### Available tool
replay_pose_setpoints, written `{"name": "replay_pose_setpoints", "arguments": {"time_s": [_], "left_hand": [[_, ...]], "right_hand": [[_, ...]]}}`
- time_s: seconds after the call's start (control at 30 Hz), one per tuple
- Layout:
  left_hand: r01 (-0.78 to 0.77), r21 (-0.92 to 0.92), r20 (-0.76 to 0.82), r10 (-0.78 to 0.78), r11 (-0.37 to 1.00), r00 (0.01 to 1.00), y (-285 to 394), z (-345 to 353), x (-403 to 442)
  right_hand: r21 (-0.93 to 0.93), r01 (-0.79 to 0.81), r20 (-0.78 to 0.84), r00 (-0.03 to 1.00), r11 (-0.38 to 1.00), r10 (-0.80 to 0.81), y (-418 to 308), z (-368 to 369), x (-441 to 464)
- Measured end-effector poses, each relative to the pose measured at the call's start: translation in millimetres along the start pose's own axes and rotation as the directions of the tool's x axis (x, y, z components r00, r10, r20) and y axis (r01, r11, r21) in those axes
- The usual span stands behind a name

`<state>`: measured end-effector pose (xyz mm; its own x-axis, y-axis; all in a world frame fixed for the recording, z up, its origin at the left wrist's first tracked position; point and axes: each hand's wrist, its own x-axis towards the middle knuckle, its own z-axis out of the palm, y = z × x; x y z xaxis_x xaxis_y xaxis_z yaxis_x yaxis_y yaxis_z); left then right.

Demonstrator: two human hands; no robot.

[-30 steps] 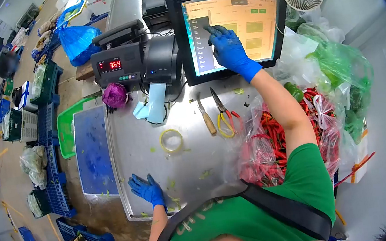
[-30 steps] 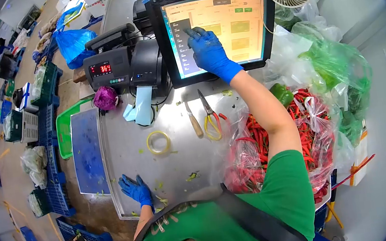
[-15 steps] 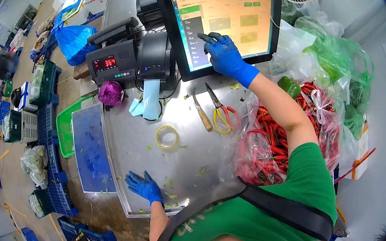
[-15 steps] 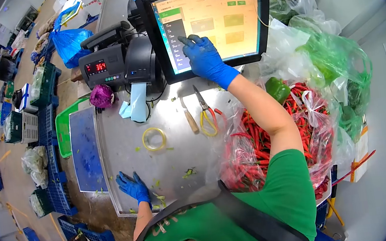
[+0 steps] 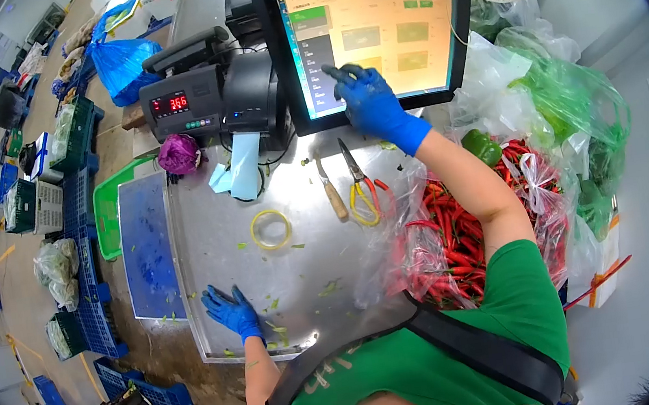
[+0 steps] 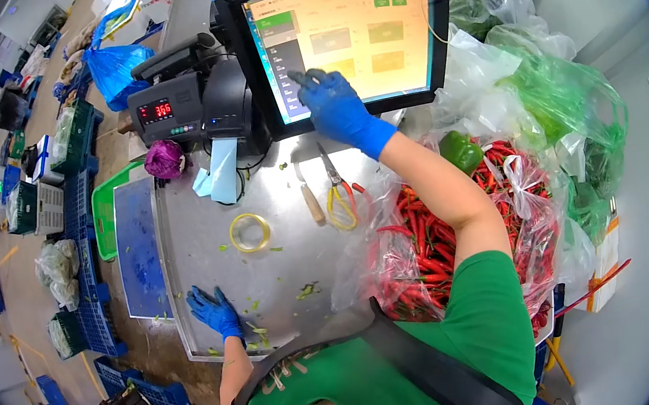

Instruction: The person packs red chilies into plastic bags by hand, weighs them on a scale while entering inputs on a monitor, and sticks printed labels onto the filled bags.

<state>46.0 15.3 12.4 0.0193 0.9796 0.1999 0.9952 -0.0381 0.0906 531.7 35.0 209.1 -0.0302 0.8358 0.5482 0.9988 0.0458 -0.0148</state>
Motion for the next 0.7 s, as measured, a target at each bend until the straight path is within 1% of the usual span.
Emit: {"name": "replay_pose_setpoints", "arguments": {"time_s": [0.07, 0.17, 0.2, 0.3, 0.33, 0.4, 0.47, 0.5, 0.53, 0.57, 0.6, 0.63, 0.7], "left_hand": [[-0.006, -0.005, -0.003, 0.006, 1.000, 1.000, 0, -1, 0], [-0.013, -0.035, -0.005, 0.013, 0.999, 1.000, 0, -2, 0], [-0.013, -0.049, -0.006, 0.013, 0.999, 1.000, 1, -2, 0], [-0.009, -0.043, 0.001, 0.009, 0.999, 1.000, 2, -4, -1], [-0.011, -0.039, 0.001, 0.011, 0.999, 1.000, 2, -3, -2], [-0.021, -0.030, -0.003, 0.021, 0.999, 1.000, -1, 0, -2], [-0.024, -0.017, -0.007, 0.023, 1.000, 1.000, -3, 2, -4], [-0.028, -0.012, -0.009, 0.028, 1.000, 1.000, -5, 2, -5], [-0.034, -0.003, -0.011, 0.034, 0.999, 0.999, -9, 0, -8], [-0.041, -0.002, -0.017, 0.041, 0.999, 0.999, -10, 1, -9], [-0.051, -0.005, -0.025, 0.051, 0.999, 0.998, -9, 3, -9], [-0.053, 0.015, -0.033, 0.054, 0.998, 0.998, -11, 6, -8], [-0.043, 0.043, -0.046, 0.045, 0.998, 0.998, -9, 14, -8]], "right_hand": [[-0.023, 0.016, 0.036, 0.999, 1.000, -0.015, -2, 4, -14], [0.014, -0.042, 0.191, 0.981, 0.999, 0.039, 12, 11, -30], [0.020, -0.013, 0.115, 0.993, 1.000, 0.010, 17, 12, -37], [0.080, -0.013, 0.159, 0.987, 0.997, 0.000, 21, 2, -67], [0.087, -0.023, 0.180, 0.984, 0.996, 0.007, 17, -18, -74], [0.097, -0.111, 0.184, 0.979, 0.989, 0.092, 18, -57, -97], [-0.008, -0.252, 0.192, 0.949, 0.968, 0.248, 14, -124, -126], [0.007, -0.307, 0.055, 0.950, 0.952, 0.307, 17, -150, -152], [0.030, -0.362, -0.082, 0.928, 0.932, 0.363, 19, -176, -184], [-0.030, -0.433, -0.097, 0.898, 0.901, 0.428, 21, -212, -213], [-0.049, -0.539, -0.200, 0.830, 0.841, 0.521, 16, -243, -242], [-0.053, -0.641, -0.304, 0.741, 0.766, 0.599, 6, -271, -270], [0.076, -0.763, -0.494, 0.530, 0.642, 0.689, -14, -323, -322]]}}
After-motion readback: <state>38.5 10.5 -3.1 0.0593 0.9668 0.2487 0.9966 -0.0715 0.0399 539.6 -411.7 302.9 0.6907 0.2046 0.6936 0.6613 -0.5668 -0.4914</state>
